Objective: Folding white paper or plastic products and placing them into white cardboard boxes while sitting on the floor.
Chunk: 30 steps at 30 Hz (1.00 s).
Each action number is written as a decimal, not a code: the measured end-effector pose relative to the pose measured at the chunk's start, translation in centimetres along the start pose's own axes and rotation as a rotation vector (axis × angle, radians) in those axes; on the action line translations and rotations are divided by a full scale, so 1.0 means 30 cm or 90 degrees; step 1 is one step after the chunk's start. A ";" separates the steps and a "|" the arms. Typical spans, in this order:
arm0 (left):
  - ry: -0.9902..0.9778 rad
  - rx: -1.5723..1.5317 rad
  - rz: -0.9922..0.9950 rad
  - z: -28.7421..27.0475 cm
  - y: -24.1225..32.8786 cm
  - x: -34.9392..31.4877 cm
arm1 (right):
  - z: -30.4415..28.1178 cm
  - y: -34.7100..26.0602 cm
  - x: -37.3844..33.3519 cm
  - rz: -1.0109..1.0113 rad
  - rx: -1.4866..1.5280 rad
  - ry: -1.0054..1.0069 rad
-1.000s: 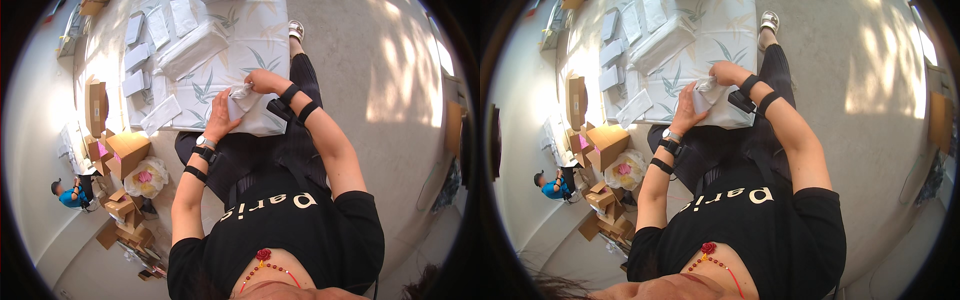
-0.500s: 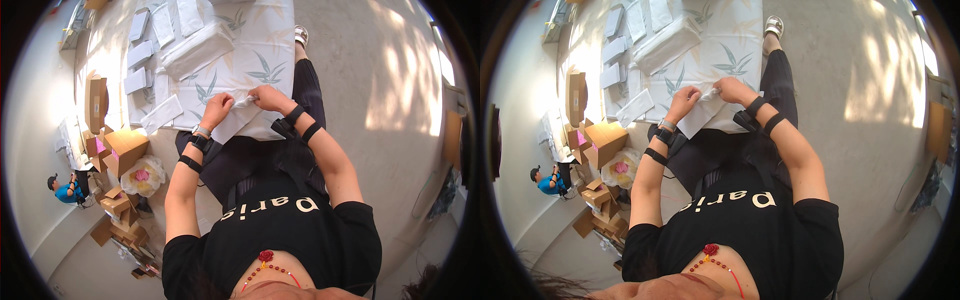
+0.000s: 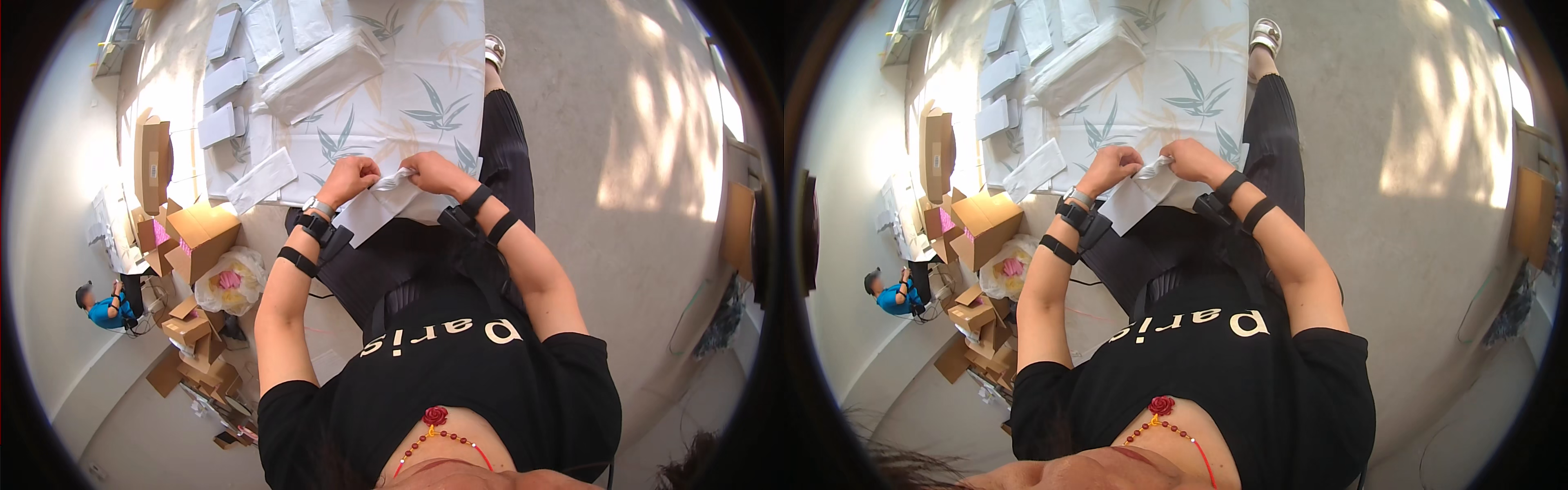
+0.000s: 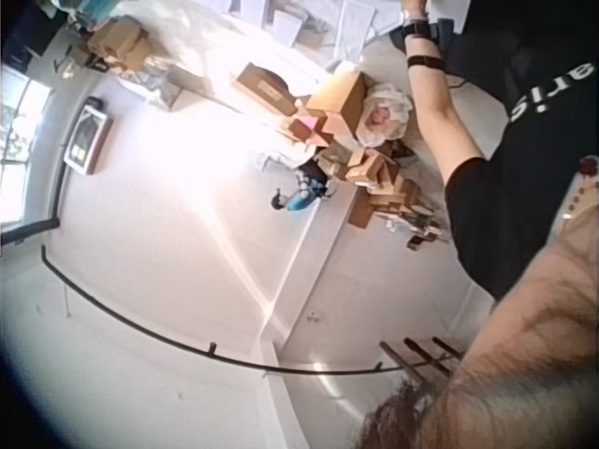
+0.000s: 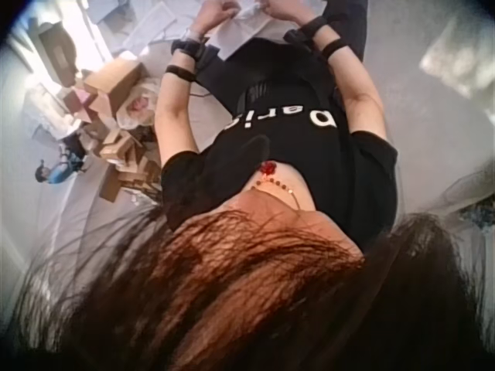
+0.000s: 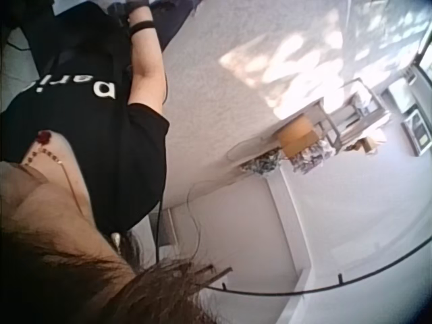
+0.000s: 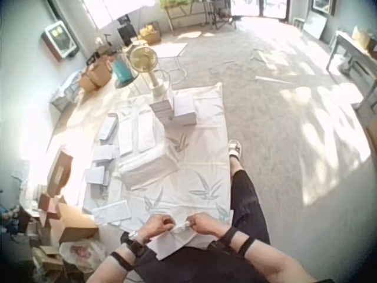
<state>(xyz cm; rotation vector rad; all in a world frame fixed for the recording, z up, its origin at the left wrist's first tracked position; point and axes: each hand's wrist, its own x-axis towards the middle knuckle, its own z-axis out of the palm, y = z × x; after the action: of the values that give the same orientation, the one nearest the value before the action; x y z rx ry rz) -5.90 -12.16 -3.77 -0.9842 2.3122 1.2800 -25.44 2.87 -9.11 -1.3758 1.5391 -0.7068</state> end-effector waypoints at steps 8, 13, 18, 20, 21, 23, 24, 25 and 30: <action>-0.069 -0.013 0.023 -0.007 -0.008 0.012 | 0.005 -0.014 -0.031 0.025 0.026 0.003; -0.096 0.059 0.044 -0.010 -0.017 0.035 | 0.007 -0.023 -0.049 0.026 0.034 0.023; -0.121 0.064 0.044 -0.042 0.008 0.014 | -0.015 -0.083 -0.095 0.014 0.072 0.051; -0.145 0.020 0.031 -0.051 0.017 0.002 | -0.013 -0.107 -0.116 0.008 0.082 0.071; -0.159 -0.022 0.025 -0.059 0.010 -0.006 | -0.010 -0.122 -0.125 0.002 0.083 0.081; -0.175 -0.096 0.019 -0.073 -0.006 -0.027 | -0.002 -0.152 -0.145 -0.008 0.087 0.089; -0.179 -0.127 0.021 -0.084 0.000 -0.039 | -0.003 -0.171 -0.155 -0.010 0.089 0.089; -0.182 -0.158 0.023 -0.092 0.006 -0.052 | -0.002 -0.190 -0.167 -0.012 0.091 0.089; -0.240 -0.287 -0.015 -0.119 0.018 -0.124 | 0.023 -0.274 -0.232 -0.084 0.068 0.123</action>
<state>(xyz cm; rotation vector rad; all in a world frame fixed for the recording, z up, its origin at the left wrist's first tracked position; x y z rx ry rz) -3.44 -13.40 0.62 -0.8014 1.7631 1.8426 -21.60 7.98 -0.39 -1.3703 1.5435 -1.0144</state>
